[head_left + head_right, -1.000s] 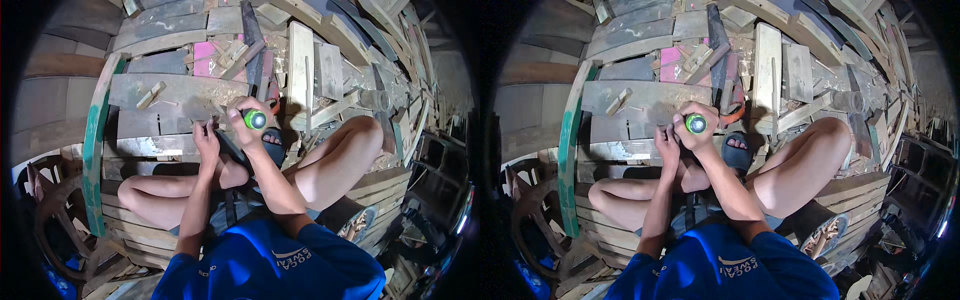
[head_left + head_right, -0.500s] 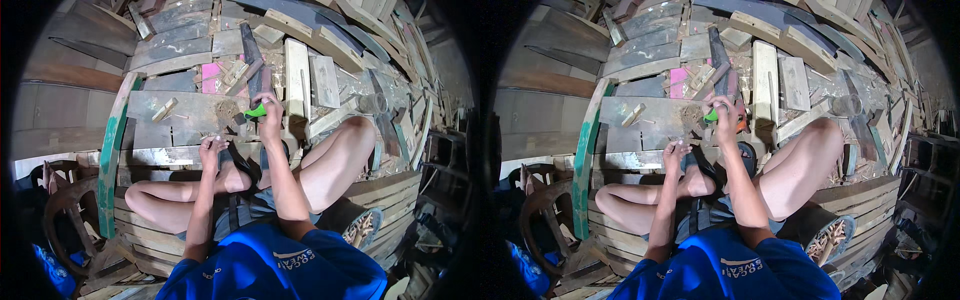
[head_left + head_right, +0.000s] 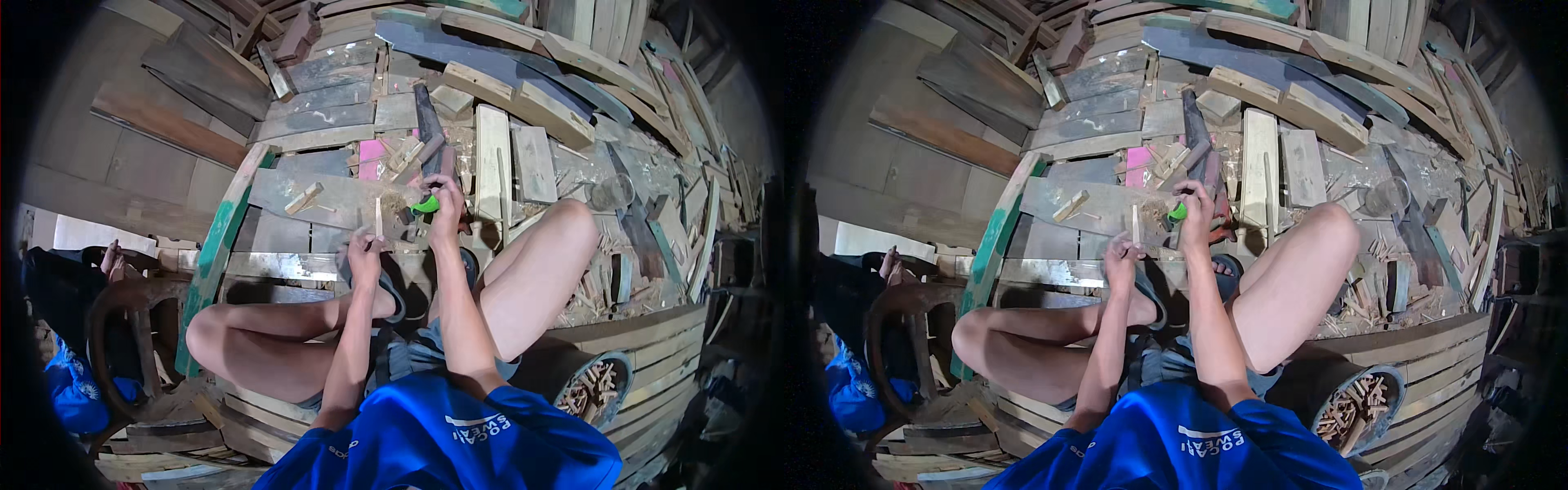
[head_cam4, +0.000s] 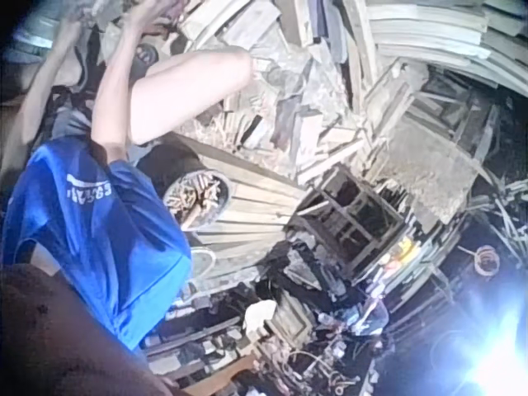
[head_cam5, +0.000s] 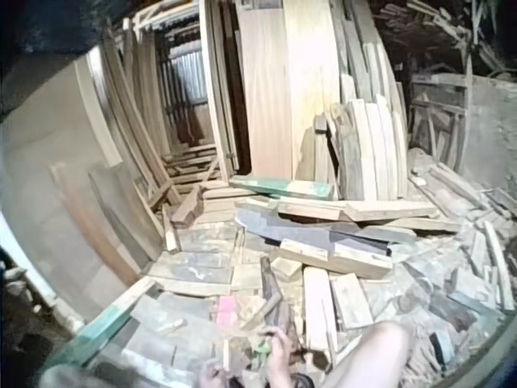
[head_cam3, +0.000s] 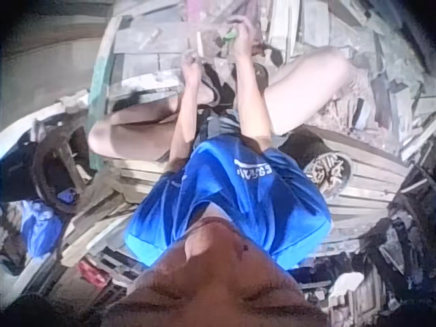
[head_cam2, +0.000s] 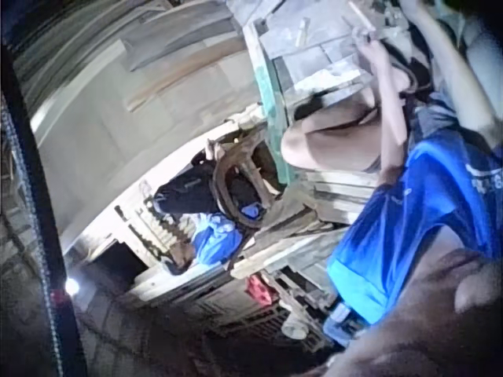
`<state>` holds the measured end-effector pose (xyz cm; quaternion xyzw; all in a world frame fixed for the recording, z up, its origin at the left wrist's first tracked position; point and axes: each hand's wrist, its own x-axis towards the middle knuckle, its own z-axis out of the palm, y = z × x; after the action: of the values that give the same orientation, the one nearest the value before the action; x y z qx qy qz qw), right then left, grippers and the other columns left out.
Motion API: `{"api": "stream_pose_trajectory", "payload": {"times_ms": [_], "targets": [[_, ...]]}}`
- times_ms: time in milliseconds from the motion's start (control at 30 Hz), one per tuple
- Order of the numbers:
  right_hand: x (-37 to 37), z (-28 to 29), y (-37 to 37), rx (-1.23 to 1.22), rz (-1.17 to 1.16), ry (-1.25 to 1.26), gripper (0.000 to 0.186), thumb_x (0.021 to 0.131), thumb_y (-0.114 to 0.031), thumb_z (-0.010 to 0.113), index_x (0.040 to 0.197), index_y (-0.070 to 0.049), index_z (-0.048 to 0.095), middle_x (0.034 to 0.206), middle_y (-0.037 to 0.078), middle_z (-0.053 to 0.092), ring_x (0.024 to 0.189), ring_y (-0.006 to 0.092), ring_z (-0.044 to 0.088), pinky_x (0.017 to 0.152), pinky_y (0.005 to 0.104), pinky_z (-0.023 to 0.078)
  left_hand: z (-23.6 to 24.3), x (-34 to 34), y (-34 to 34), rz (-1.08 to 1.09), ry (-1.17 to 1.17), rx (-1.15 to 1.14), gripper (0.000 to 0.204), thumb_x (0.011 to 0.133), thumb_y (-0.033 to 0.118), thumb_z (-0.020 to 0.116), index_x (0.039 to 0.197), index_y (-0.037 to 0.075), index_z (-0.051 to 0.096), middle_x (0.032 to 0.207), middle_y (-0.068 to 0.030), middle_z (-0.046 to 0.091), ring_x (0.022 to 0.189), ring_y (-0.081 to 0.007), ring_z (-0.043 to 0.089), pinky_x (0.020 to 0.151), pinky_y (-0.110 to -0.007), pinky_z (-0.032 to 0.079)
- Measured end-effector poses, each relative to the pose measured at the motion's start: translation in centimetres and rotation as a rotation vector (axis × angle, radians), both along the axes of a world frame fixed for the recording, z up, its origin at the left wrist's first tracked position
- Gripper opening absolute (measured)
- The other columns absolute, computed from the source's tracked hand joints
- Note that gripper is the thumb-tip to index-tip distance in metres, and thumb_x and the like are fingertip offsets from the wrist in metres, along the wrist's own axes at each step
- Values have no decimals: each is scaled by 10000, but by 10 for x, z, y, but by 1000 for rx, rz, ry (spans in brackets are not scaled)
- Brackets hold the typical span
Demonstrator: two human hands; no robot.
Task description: The person shapes a small wooden piece by whittling and carving it with a knife.
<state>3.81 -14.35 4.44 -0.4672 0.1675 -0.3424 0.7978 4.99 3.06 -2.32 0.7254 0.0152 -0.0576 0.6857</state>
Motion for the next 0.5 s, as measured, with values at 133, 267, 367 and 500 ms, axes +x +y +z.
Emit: {"api": "stream_pose_trajectory", "payload": {"times_ms": [133, 267, 367, 500], "targets": [[-5, 5, 1, -6, -22, 6, 199, 835, -111, 447, 915, -1, 592, 869, 29, 578, 796, 114, 508, 749, 253, 398, 27, -10, -10, -154, 56, 83, 338, 888, 8, 554, 1218, -64, 526, 882, -71, 624, 753, -151, 601, 702, -265, 501], [-5, -10, 6, 23, 66, -4, 212, 845, -143, 463, 927, 4, 591, 882, 36, 576, 850, 123, 511, 804, 257, 385, 33, -17, -20, -70, 224, -142, 203, 925, 67, 508, 1114, -8, 511, 885, -65, 594, 767, -131, 595, 669, -271, 490], [-9, -12, 13, -125, 36, 33, 195, 853, -149, 459, 863, 1, 583, 862, 24, 562, 851, 126, 500, 812, 259, 375, 43, -19, -19, -156, 303, -360, 107, 936, 125, 477, 1017, 57, 461, 833, -61, 559, 724, -150, 589, 667, -286, 488], [-16, -1, 27, -235, 66, 84, 196, 860, -163, 462, 830, -7, 575, 846, 25, 558, 840, 123, 486, 801, 263, 364, 33, -10, -7, -190, 467, -368, 158, 955, 187, 388, 1036, 62, 442, 816, -87, 550, 669, -184, 571, 648, -328, 490]]}}
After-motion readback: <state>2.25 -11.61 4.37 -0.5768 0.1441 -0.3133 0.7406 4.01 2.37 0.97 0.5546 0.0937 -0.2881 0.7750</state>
